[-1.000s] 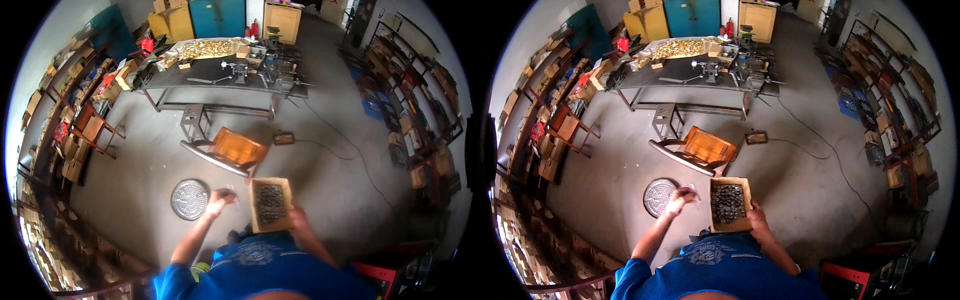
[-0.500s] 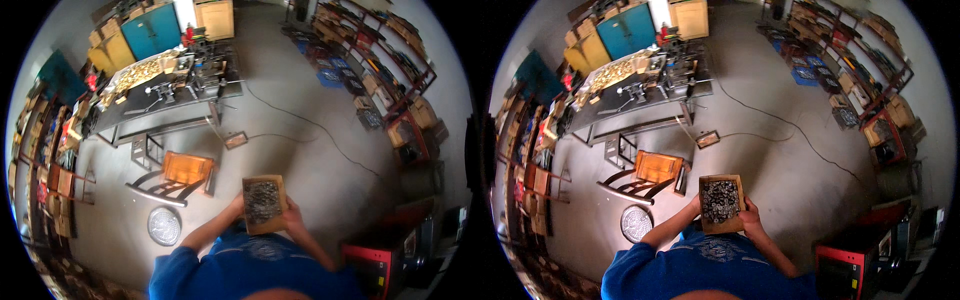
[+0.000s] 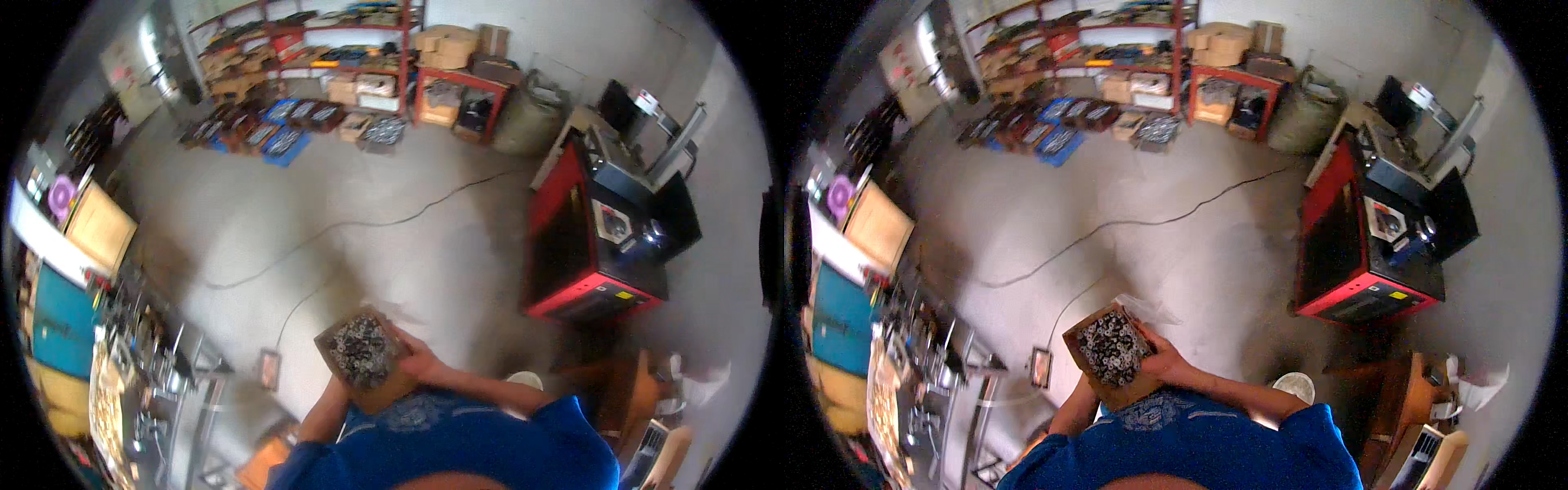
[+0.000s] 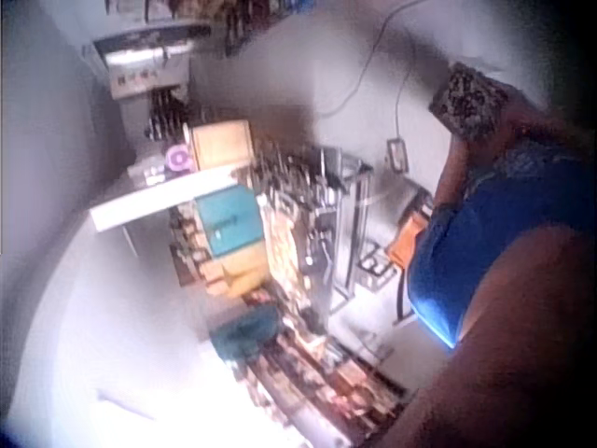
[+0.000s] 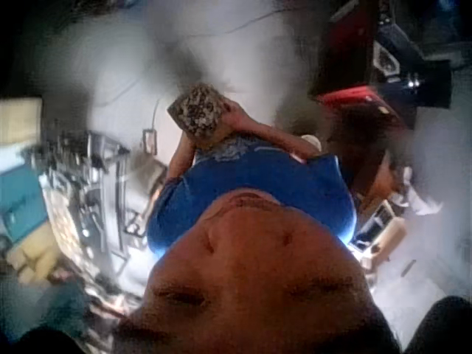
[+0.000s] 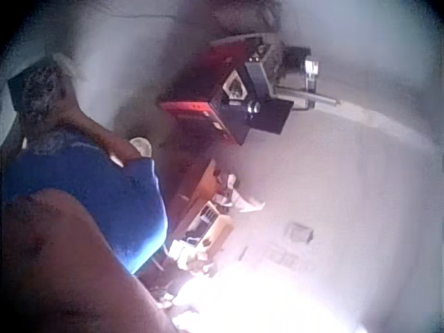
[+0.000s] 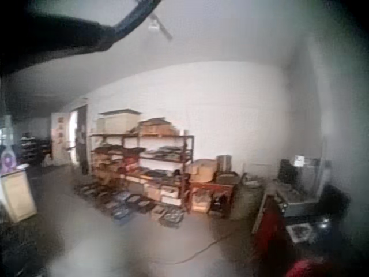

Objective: The person carries a small box filled with metal parts through a workshop and places it on a table. They then transfer the parts into a plastic bag, seal it, and place the bag back into the box. The person walks to another area and places the box on a wooden table.

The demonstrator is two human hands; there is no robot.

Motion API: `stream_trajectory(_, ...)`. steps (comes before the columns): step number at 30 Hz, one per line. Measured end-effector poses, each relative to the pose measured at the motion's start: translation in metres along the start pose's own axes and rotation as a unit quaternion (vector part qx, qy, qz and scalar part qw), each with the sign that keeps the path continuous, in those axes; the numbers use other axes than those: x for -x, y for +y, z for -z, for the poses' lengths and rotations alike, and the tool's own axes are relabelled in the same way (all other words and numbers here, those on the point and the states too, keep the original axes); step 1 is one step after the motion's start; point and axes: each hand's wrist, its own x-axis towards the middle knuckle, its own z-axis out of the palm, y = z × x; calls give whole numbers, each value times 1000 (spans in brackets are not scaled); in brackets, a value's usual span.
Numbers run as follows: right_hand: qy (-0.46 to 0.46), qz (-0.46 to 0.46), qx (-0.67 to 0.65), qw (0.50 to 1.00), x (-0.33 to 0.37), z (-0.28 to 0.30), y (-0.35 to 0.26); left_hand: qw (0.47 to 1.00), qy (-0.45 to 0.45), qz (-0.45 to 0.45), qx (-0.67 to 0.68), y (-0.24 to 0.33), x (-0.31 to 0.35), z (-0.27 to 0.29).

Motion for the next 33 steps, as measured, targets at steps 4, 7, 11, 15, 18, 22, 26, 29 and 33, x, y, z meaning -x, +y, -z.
stream_trajectory(4, 79, 5, -35, 996, -34, 70, -8, 990, -107, 84, 33, 43, -100, -41)
stream_trajectory(7, 134, 31, 14, 990, -62, 114, -33, 982, -129, 130, 43, 43, -171, -45)
stream_trajectory(11, 197, -26, 177, 964, -89, 179, -87, 975, -136, 170, 53, 24, -269, -45)
stream_trajectory(15, 176, -106, 275, 939, -125, 263, -151, 973, -132, 184, 49, 20, -365, -65)
stream_trajectory(18, 163, -115, 342, 918, -159, 307, -203, 973, -123, 191, 44, 31, -430, -86)
stream_trajectory(22, 160, -151, 359, 907, -196, 352, -281, 974, -115, 189, 58, 39, -515, -104)
stream_trajectory(26, 175, -137, 365, 904, -246, 421, -299, 974, -119, 183, 66, 43, -604, -103)
stream_trajectory(29, 166, -126, 391, 896, -294, 475, -317, 973, -126, 181, 74, 49, -684, -94)
stream_trajectory(33, 192, -133, 418, 878, -369, 532, -355, 972, -142, 172, 79, 74, -788, -88)
